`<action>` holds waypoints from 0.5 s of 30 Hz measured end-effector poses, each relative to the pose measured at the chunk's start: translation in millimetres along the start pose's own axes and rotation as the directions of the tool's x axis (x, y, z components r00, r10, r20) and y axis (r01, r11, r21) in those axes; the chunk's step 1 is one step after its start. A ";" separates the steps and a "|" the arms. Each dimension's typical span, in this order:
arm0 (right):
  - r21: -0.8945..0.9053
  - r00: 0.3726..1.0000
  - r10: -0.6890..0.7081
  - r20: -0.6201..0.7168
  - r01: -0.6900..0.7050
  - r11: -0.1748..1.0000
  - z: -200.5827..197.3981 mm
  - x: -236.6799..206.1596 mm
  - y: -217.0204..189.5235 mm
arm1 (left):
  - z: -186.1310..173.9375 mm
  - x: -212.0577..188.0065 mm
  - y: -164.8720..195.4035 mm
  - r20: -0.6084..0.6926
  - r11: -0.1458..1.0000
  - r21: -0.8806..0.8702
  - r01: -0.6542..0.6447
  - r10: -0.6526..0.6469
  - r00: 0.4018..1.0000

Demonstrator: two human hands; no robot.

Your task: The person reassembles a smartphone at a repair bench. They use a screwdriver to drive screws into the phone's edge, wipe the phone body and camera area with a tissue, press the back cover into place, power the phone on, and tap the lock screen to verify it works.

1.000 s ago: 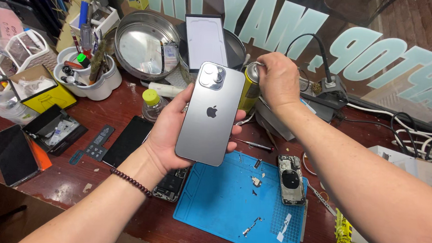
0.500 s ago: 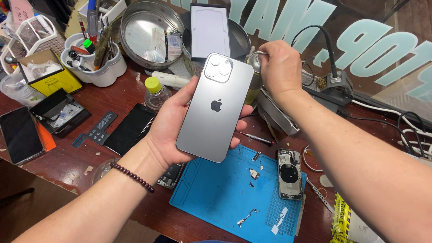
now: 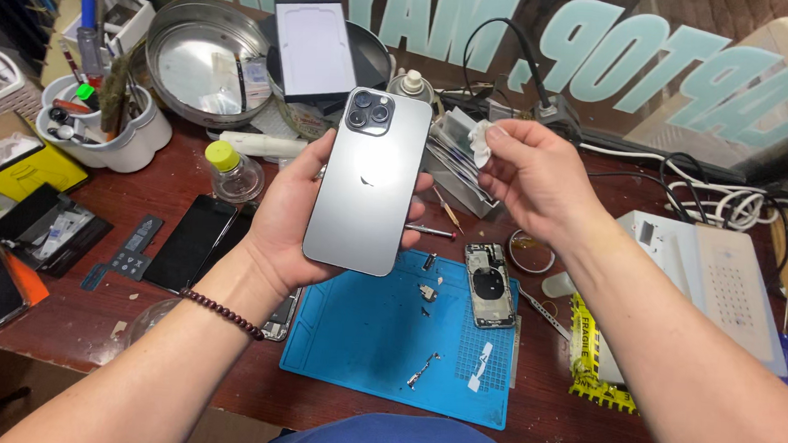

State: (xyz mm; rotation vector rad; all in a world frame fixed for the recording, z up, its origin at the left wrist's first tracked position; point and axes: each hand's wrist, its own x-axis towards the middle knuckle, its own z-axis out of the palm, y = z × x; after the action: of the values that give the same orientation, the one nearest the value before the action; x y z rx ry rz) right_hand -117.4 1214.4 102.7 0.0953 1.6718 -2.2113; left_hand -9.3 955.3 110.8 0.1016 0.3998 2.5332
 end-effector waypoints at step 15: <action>0.123 1.000 0.023 0.007 -0.024 0.992 -27.5 -56.5 2.2 | 11.2 17.0 -24.9 0.016 0.998 0.030 0.064 -0.064 0.998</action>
State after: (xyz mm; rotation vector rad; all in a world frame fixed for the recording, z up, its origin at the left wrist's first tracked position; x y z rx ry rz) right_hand -68.6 1253.8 107.8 0.1400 1.5225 -2.2939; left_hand -8.7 987.4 113.6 0.1201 0.4268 2.4622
